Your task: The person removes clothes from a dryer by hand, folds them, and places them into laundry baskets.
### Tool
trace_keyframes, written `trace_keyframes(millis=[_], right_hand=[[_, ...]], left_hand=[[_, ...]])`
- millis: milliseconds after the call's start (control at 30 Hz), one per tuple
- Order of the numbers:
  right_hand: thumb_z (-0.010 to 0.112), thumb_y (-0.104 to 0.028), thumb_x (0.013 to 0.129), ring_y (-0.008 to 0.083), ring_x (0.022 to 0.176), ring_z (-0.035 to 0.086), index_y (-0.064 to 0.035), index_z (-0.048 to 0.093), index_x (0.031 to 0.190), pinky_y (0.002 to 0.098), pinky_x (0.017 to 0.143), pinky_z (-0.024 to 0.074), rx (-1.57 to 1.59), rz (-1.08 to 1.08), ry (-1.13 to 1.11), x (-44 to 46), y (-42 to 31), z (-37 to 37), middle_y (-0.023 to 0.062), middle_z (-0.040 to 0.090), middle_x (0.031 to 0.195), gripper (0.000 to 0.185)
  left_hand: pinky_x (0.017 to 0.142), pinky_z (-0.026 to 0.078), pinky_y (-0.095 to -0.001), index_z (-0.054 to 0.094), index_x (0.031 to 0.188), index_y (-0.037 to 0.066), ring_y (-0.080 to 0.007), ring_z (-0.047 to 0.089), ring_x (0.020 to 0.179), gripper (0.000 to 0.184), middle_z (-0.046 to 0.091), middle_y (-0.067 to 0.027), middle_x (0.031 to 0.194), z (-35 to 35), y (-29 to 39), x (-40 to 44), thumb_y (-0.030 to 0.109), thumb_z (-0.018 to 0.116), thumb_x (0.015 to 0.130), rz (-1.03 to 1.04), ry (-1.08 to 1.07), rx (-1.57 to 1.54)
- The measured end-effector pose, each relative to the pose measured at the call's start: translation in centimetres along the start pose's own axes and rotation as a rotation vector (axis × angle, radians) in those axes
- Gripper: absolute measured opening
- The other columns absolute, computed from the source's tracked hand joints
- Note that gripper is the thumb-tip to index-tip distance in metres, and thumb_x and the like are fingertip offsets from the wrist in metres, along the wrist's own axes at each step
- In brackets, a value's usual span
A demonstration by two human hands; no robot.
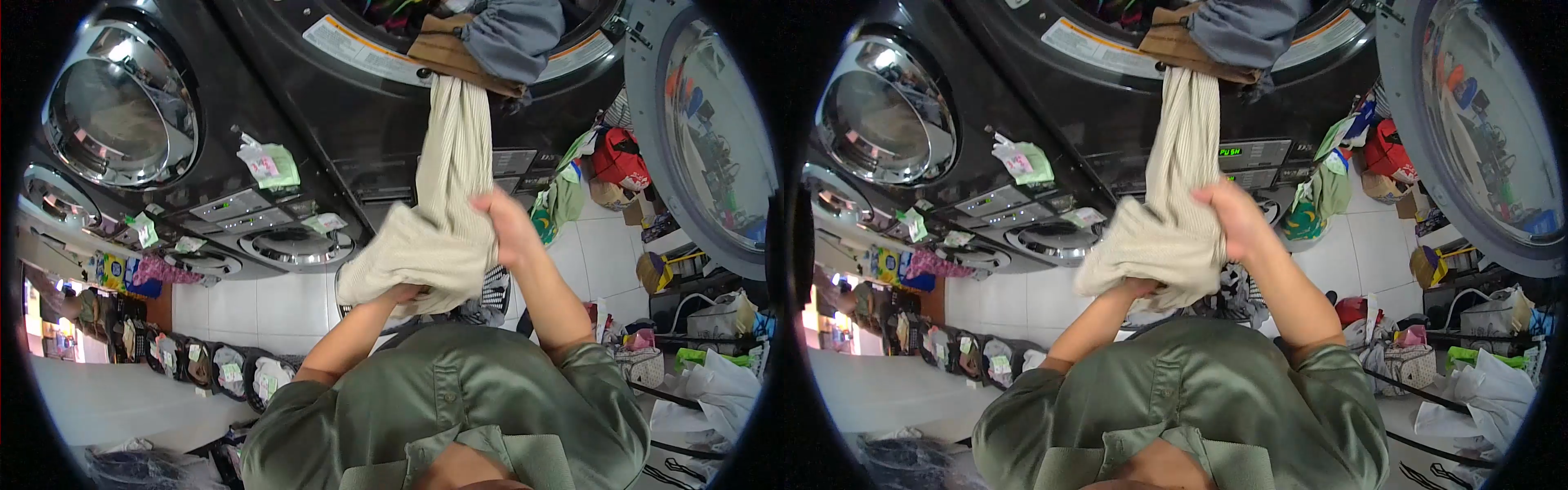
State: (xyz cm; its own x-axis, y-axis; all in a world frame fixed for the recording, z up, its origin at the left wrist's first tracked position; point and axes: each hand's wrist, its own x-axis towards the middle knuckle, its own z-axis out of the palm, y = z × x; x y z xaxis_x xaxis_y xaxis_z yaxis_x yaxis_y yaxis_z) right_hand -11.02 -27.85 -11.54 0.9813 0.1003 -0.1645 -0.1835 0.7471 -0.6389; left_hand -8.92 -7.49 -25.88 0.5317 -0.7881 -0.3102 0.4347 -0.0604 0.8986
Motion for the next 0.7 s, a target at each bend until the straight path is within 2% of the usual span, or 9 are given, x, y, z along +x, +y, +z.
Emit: trace_keyframes(millis=[67, 233, 300, 367, 400, 467, 533, 600, 700], right_hand=[[0.050, 0.000, 0.070, 0.0226, 0.094, 0.056, 0.0010, 0.042, 0.115, 0.0348, 0.084, 0.0446, -0.178, 0.018, 0.057, -2.7, 3.9, -0.6, 0.0124, 0.052, 0.109, 0.045], [0.050, -0.005, 0.075, 0.0204, 0.096, 0.054, 0.0027, 0.043, 0.117, 0.0311, 0.084, 0.0421, 0.046, 0.372, 0.256, -8.2, 10.1, -8.1, 0.0130, 0.053, 0.110, 0.043], [0.056, -0.013, 0.074, 0.0257, 0.094, 0.056, 0.0031, 0.039, 0.118, 0.0345, 0.077, 0.0461, -0.461, 0.349, 0.505, -9.1, 13.3, -13.0, 0.0178, 0.054, 0.107, 0.050], [0.057, -0.017, 0.072, 0.0299, 0.094, 0.055, 0.0024, 0.035, 0.121, 0.0348, 0.077, 0.0441, -1.489, -0.078, 0.099, -9.0, 19.2, -24.6, 0.0210, 0.054, 0.105, 0.057], [0.057, -0.017, 0.072, 0.0299, 0.094, 0.055, 0.0024, 0.035, 0.121, 0.0348, 0.077, 0.0441, -1.483, -0.065, 0.096, -8.9, 18.5, -23.4, 0.0210, 0.054, 0.105, 0.057], [0.051, -0.015, 0.075, 0.0358, 0.100, 0.050, -0.0022, 0.042, 0.118, 0.0339, 0.084, 0.0400, -1.730, 0.909, 0.256, -7.8, 14.8, -18.8, 0.0231, 0.049, 0.111, 0.046], [0.057, -0.013, 0.070, 0.0309, 0.112, 0.041, -0.0068, 0.035, 0.123, 0.0321, 0.089, 0.0355, -1.588, -0.048, 0.481, -7.7, 13.8, -18.8, 0.0195, 0.042, 0.122, 0.058], [0.059, -0.011, 0.066, 0.0259, 0.121, 0.031, -0.0127, 0.019, 0.133, 0.0338, 0.088, 0.0358, -0.789, -0.305, 0.238, -6.4, 9.8, -14.1, 0.0165, 0.028, 0.133, 0.078], [0.058, -0.008, 0.068, 0.0228, 0.125, 0.022, -0.0146, 0.013, 0.134, 0.0335, 0.093, 0.0318, -0.608, -0.094, -0.072, -4.0, 7.8, -8.9, 0.0137, 0.023, 0.135, 0.081]], left_hand=[[0.101, 0.023, -0.0314, 0.034, 0.126, 0.004, -0.0178, 0.029, 0.121, 0.057, 0.035, -0.0107, 0.129, -0.2, -0.4, -0.5, 0.031, 0.054, 0.080, 0.058, 0.013, -0.195], [0.100, 0.025, -0.0322, 0.034, 0.126, 0.003, -0.0186, 0.031, 0.120, 0.056, 0.036, -0.0107, 0.129, 0.6, 0.6, -1.1, 0.031, 0.052, 0.081, 0.189, 0.011, -0.360], [0.100, 0.025, -0.0326, 0.034, 0.126, 0.003, -0.0189, 0.032, 0.119, 0.056, 0.036, -0.0107, 0.129, 1.5, 1.1, -1.0, 0.032, 0.052, 0.082, 0.235, 0.034, -0.288], [0.100, 0.026, -0.0329, 0.033, 0.126, 0.003, -0.0192, 0.032, 0.119, 0.055, 0.036, -0.0107, 0.129, 2.6, 1.8, -0.7, 0.032, 0.051, 0.082, 0.281, 0.058, -0.178], [0.099, 0.026, -0.0330, 0.033, 0.126, 0.003, -0.0193, 0.033, 0.119, 0.055, 0.036, -0.0107, 0.129, 3.2, 1.8, -0.7, 0.032, 0.050, 0.083, 0.298, 0.070, -0.127], [0.099, 0.027, -0.0334, 0.033, 0.127, 0.003, -0.0196, 0.034, 0.118, 0.055, 0.036, -0.0107, 0.129, 4.3, 1.8, -0.9, 0.032, 0.050, 0.083, 0.332, 0.077, -0.054], [0.099, 0.028, -0.0337, 0.033, 0.127, 0.003, -0.0199, 0.034, 0.118, 0.054, 0.036, -0.0107, 0.129, 4.5, 1.8, -1.5, 0.032, 0.049, 0.083, 0.357, 0.085, -0.032], [0.099, 0.028, -0.0340, 0.033, 0.127, 0.003, -0.0203, 0.035, 0.117, 0.054, 0.036, -0.0107, 0.129, 4.6, 2.1, -1.7, 0.032, 0.048, 0.084, 0.370, 0.082, -0.002], [0.098, 0.029, -0.0345, 0.032, 0.127, 0.002, -0.0207, 0.036, 0.117, 0.053, 0.036, -0.0107, 0.129, 5.1, 2.1, -2.0, 0.032, 0.047, 0.085, 0.370, 0.052, 0.045]])
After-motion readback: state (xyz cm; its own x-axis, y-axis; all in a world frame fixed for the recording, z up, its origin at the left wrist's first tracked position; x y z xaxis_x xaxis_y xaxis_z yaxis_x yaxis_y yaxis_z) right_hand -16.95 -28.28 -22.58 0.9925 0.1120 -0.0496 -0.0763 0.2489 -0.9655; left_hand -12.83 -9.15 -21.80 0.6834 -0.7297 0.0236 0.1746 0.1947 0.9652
